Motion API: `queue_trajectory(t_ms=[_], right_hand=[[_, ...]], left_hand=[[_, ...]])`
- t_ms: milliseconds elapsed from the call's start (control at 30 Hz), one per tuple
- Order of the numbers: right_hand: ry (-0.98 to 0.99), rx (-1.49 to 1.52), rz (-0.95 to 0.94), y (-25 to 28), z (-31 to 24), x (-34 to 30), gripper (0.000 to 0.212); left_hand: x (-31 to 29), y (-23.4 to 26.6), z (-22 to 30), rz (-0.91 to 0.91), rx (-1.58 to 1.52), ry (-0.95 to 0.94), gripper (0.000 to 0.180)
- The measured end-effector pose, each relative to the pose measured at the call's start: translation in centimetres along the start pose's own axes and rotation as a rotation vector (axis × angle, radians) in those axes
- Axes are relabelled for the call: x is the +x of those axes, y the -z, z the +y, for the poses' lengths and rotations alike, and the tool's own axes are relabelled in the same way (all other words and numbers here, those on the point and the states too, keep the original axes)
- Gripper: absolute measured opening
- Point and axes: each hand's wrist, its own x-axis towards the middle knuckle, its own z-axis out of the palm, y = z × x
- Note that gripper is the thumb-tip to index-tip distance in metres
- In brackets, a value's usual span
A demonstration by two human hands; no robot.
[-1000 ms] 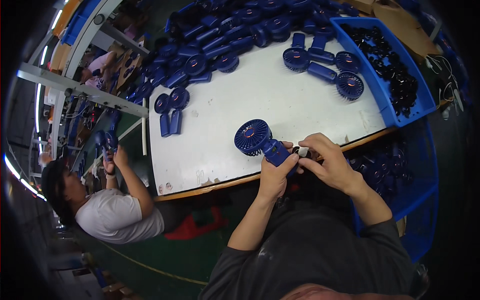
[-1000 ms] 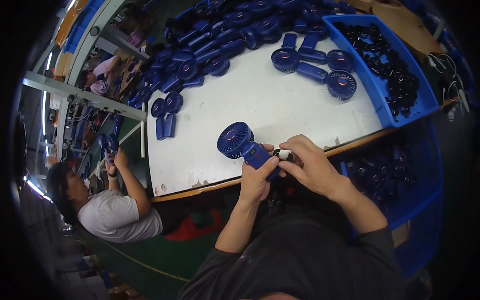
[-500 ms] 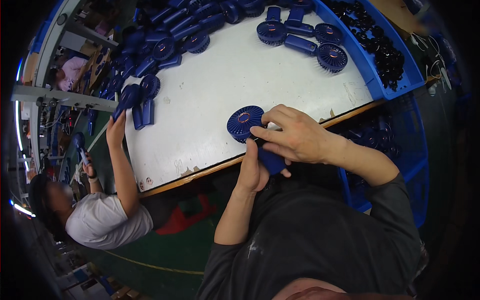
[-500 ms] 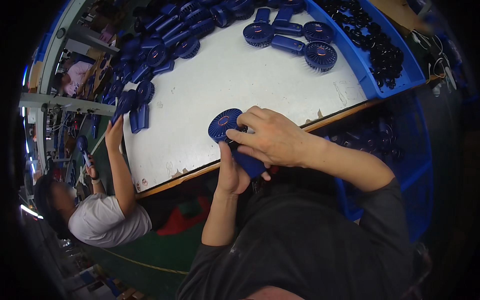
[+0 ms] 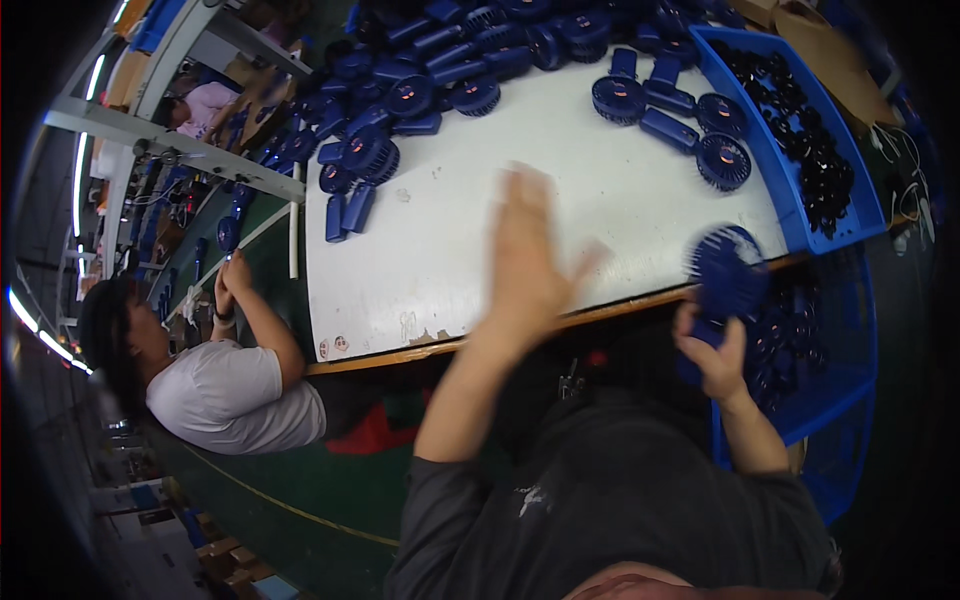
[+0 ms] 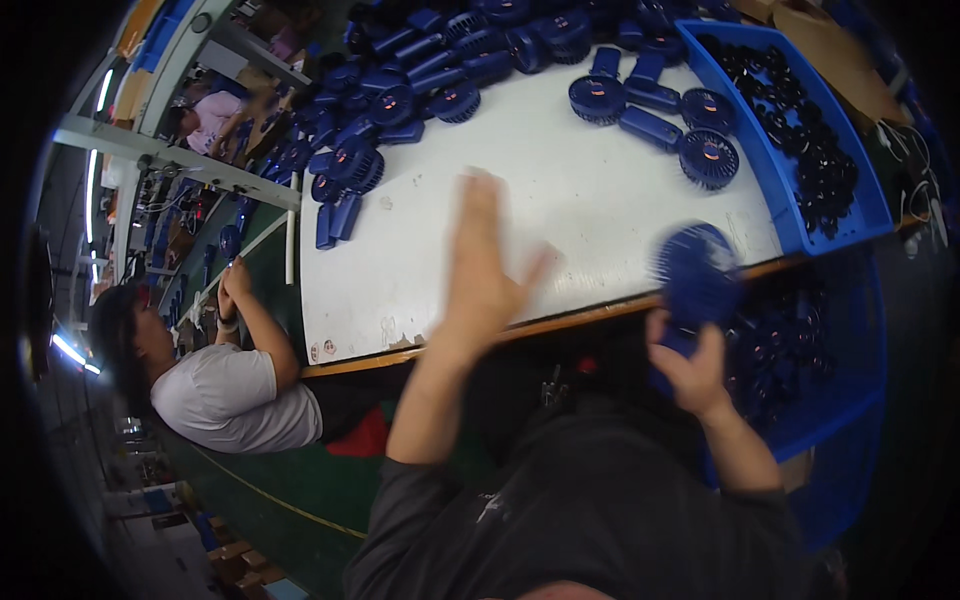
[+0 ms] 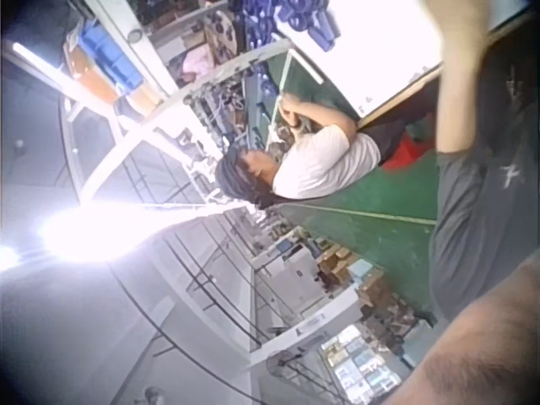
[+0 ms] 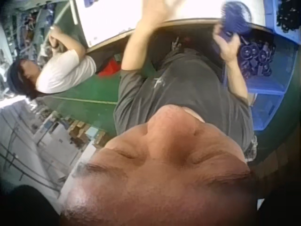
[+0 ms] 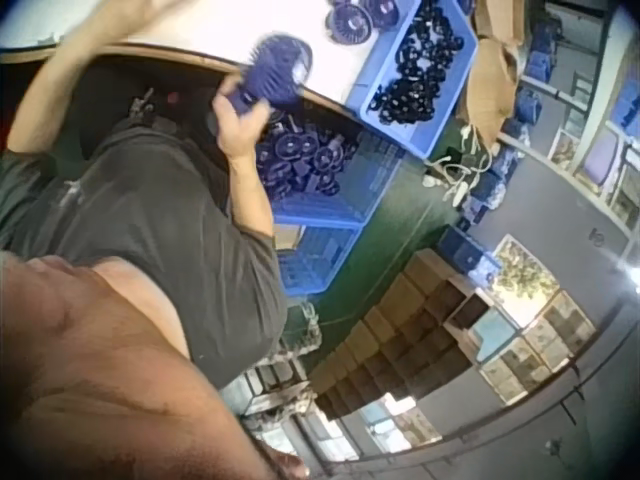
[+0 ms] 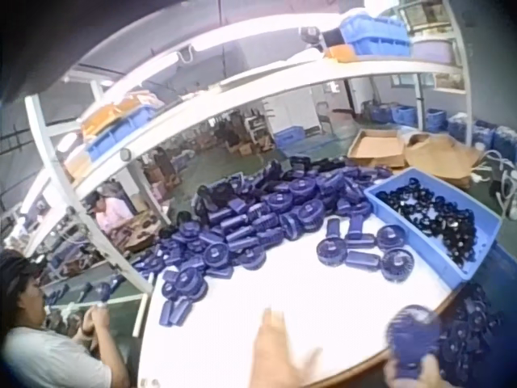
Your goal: Assembling handheld blue electric fans on a production line.
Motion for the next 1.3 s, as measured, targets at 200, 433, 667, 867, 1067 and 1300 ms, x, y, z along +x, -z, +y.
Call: queue_trajectory(t_ms=[200,433,667,867,1067,1300], right_hand=[[-0.131,-0.503,0.672,17.5,10.7,-7.1,0.048],[-0.409,-1.337,0.741,30.4,17.7,-11.5,0.064],[-0.251,-0.559,0.299,10.7,5.3,-4.2,0.032],[-0.31,-0.01,-0.242,-6.5,0.5,-0.5,0.051],[0.214,-0.64,-0.445,-6.9,-1.1,2.9,0.042],[-0.051,-0.892,-0.871,-0.4,-9.9,10.2,0.041]], left_hand=[[-2.6,7.0,-26.4,0.117,0.597,0.593,0.065],[0.6,7.1,-26.8,-0.063,0.465,0.694,0.065],[-4.9,3.1,-8.1,-0.086,-0.687,0.793,0.059],[-8.2,-5.7,6.9,0.128,-1.281,0.669,0.06],[-5.0,-4.6,2.0,-0.044,-1.722,0.929,0.053],[-6.5,-5.8,5.9,-0.315,-1.917,0.659,0.072]])
